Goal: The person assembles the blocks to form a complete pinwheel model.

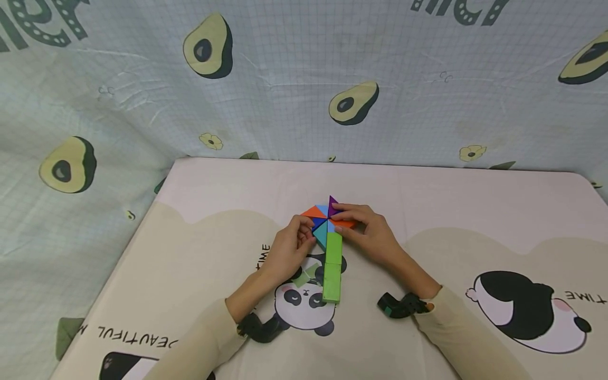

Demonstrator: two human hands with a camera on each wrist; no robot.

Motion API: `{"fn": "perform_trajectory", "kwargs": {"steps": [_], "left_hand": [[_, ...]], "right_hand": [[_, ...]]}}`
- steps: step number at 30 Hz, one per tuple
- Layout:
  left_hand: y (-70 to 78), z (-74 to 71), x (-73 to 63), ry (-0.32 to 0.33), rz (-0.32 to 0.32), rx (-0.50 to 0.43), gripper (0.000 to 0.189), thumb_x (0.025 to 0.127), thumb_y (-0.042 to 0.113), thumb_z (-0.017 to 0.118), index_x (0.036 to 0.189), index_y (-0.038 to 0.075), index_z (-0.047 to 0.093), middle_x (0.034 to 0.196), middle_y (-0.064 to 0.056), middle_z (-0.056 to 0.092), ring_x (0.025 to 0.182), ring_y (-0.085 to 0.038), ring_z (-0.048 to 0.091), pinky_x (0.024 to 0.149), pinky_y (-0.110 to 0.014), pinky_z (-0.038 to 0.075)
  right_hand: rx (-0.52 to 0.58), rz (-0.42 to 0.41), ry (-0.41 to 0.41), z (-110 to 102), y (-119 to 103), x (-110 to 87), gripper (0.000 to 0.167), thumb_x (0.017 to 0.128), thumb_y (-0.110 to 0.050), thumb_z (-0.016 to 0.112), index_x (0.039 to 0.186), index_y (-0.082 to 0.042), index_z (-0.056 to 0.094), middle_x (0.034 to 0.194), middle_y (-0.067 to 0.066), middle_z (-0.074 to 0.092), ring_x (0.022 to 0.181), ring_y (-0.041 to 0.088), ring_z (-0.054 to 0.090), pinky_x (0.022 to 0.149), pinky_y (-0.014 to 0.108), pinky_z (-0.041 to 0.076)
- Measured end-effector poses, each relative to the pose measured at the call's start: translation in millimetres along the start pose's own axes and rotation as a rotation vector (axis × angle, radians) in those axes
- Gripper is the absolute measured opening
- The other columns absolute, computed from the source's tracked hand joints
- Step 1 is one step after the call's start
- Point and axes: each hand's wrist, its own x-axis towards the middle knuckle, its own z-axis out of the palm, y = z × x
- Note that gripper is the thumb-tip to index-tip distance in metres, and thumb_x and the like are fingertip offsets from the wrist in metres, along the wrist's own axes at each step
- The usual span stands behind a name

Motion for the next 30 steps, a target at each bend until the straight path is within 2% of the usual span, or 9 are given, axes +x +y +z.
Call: {"fn": "perform_trajectory", "kwargs": {"steps": [2, 6, 10, 15, 19, 22, 25, 30], "left_hand": [[-0.1, 0.3, 0.3, -0.001, -0.004, 0.007, 0.022, 0.090, -0.002, 0.062, 0.110, 0.001, 0.051, 0.083, -0.003, 0.054, 0.070, -0.013, 0.049, 0.062, -0.023, 0.042], [-0.5, 0.9, 0.9, -0.002, -0.010, 0.012, 0.022, 0.090, -0.003, 0.062, 0.109, 0.003, 0.052, 0.082, -0.002, 0.054, 0.069, -0.013, 0.047, 0.061, -0.023, 0.040], [-1.0, 1.0, 2.1, -0.007, -0.006, 0.021, 0.021, 0.090, -0.004, 0.061, 0.108, 0.003, 0.052, 0.082, -0.001, 0.053, 0.068, -0.013, 0.046, 0.060, -0.023, 0.039], [-0.9, 0.4, 2.4, -0.007, 0.012, 0.028, 0.021, 0.090, -0.005, 0.060, 0.108, 0.003, 0.052, 0.082, -0.002, 0.052, 0.070, -0.014, 0.047, 0.062, -0.024, 0.040], [-2.6, -0.2, 2.8, 0.020, 0.050, 0.016, 0.026, 0.086, -0.011, 0.059, 0.109, 0.000, 0.051, 0.083, -0.005, 0.051, 0.071, -0.016, 0.047, 0.063, -0.025, 0.041], [-3.5, -2.0, 5.3, 0.050, 0.065, 0.016, 0.035, 0.079, -0.017, 0.054, 0.110, -0.002, 0.049, 0.092, -0.011, 0.051, 0.079, -0.022, 0.047, 0.069, -0.028, 0.041], [-4.2, -5.7, 10.8, 0.079, 0.039, 0.029, 0.042, 0.074, -0.017, 0.049, 0.113, -0.001, 0.049, 0.102, -0.015, 0.047, 0.085, -0.027, 0.045, 0.072, -0.032, 0.040], [-7.8, -15.3, 27.4, 0.109, 0.000, 0.046, 0.033, 0.084, -0.009, 0.052, 0.116, 0.001, 0.054, 0.111, -0.015, 0.049, 0.088, -0.027, 0.044, 0.073, -0.035, 0.040]], "right_hand": [[0.001, 0.003, 0.004, 0, -3, -0.1, 0.027, 0.085, -0.010, 0.073, 0.112, -0.012, 0.071, 0.132, 0.002, 0.058, 0.126, 0.021, 0.044, 0.104, 0.042, 0.031], [-0.009, 0.018, 0.001, -3, -26, -0.1, 0.026, 0.085, -0.003, 0.071, 0.111, -0.004, 0.070, 0.130, 0.012, 0.058, 0.125, 0.029, 0.045, 0.104, 0.044, 0.031], [-0.016, 0.023, -0.004, -5, -31, 0.0, 0.025, 0.085, -0.005, 0.071, 0.111, -0.005, 0.070, 0.130, 0.011, 0.058, 0.125, 0.028, 0.046, 0.104, 0.042, 0.032], [0.003, 0.025, -0.002, -3, -28, -0.4, 0.026, 0.085, -0.003, 0.071, 0.111, -0.003, 0.069, 0.131, 0.013, 0.057, 0.125, 0.030, 0.045, 0.104, 0.045, 0.031], [-0.001, 0.020, 0.003, 1, -9, -0.7, 0.027, 0.085, -0.007, 0.072, 0.112, -0.009, 0.070, 0.132, 0.006, 0.057, 0.126, 0.024, 0.045, 0.104, 0.044, 0.032], [-0.006, 0.019, 0.000, 1, -2, -0.7, 0.027, 0.085, -0.013, 0.073, 0.112, -0.016, 0.071, 0.132, -0.002, 0.057, 0.125, 0.017, 0.045, 0.103, 0.041, 0.032], [-0.015, 0.012, -0.004, 0, 0, -0.3, 0.027, 0.086, -0.017, 0.073, 0.113, -0.019, 0.071, 0.132, -0.006, 0.057, 0.126, 0.014, 0.044, 0.104, 0.040, 0.032], [-0.019, 0.006, -0.010, -1, 0, 0.5, 0.027, 0.087, -0.020, 0.072, 0.114, -0.020, 0.071, 0.132, -0.006, 0.057, 0.126, 0.014, 0.044, 0.103, 0.041, 0.033]]}}
